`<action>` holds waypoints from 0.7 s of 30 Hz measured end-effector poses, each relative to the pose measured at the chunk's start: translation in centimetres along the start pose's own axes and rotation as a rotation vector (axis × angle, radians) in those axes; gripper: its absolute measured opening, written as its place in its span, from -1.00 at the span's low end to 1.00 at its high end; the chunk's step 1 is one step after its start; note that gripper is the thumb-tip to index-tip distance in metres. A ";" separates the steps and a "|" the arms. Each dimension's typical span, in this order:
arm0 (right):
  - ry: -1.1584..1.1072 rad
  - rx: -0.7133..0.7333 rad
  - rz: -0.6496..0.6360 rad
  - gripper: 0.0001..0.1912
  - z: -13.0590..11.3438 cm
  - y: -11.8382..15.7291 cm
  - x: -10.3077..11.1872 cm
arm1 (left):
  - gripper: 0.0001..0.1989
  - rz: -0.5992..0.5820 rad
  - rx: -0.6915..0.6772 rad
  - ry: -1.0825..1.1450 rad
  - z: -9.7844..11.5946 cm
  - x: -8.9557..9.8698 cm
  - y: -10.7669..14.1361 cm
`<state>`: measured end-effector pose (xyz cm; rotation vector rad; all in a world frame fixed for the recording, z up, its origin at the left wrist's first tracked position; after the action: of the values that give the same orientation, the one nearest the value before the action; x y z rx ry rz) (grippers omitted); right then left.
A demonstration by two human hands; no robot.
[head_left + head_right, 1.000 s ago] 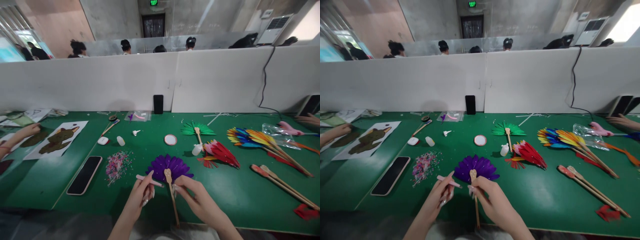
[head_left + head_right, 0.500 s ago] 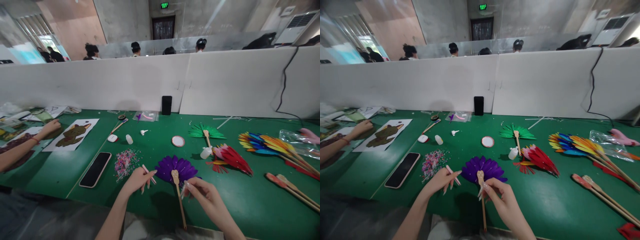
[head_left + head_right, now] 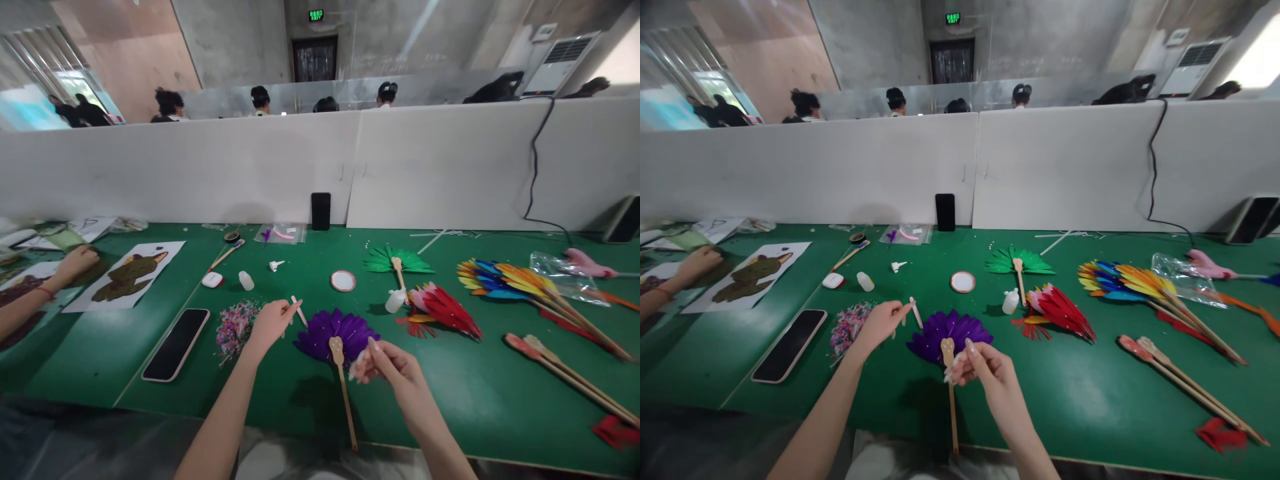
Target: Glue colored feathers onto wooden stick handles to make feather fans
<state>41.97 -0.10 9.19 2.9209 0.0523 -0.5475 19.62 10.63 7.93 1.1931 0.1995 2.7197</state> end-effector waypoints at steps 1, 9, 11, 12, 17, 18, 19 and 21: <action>-0.056 -0.029 -0.012 -0.59 0.0 -0.2 0.0 | -0.53 -0.012 -0.029 0.042 0.5 -0.4 1.0; -0.468 -0.245 -0.273 -0.36 -0.9 -0.9 -0.7 | -0.54 -0.138 -0.068 0.695 4.2 -3.9 7.6; -0.519 -0.260 -0.306 -0.34 -1.0 -0.6 -1.0 | -0.52 -0.065 -0.047 0.740 4.8 -4.1 7.7; -0.547 -0.263 -0.321 -0.33 -1.0 -0.5 -1.2 | -0.52 -0.028 -0.038 0.754 5.0 -4.1 7.6; -0.625 -0.253 -0.360 -0.31 -1.1 0.1 -1.8 | -0.57 0.094 -0.035 0.767 5.7 -4.0 7.0; -0.628 -0.249 -0.361 -0.30 -1.2 0.2 -1.8 | -0.59 0.099 -0.048 0.762 5.9 -4.0 6.9; -0.624 -0.244 -0.360 -0.30 -1.3 0.3 -1.8 | -0.60 0.101 -0.063 0.758 6.0 -4.0 6.9; -0.589 -0.225 -0.352 -0.29 -1.3 0.5 -1.8 | -0.62 0.100 -0.082 0.757 6.4 -3.9 6.9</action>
<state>40.79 -0.35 11.14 2.4306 0.5164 -1.3318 26.34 3.47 10.73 0.1061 0.1134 3.0910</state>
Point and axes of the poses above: each hand's wrist, its own y-axis away from the middle knuckle, its own x-axis out of the back of the hand, z = x × y, the point moved 1 cm from there along -y, towards the middle knuckle, and after that the axes turned 2 degrees about z, right-handed, at the moved point
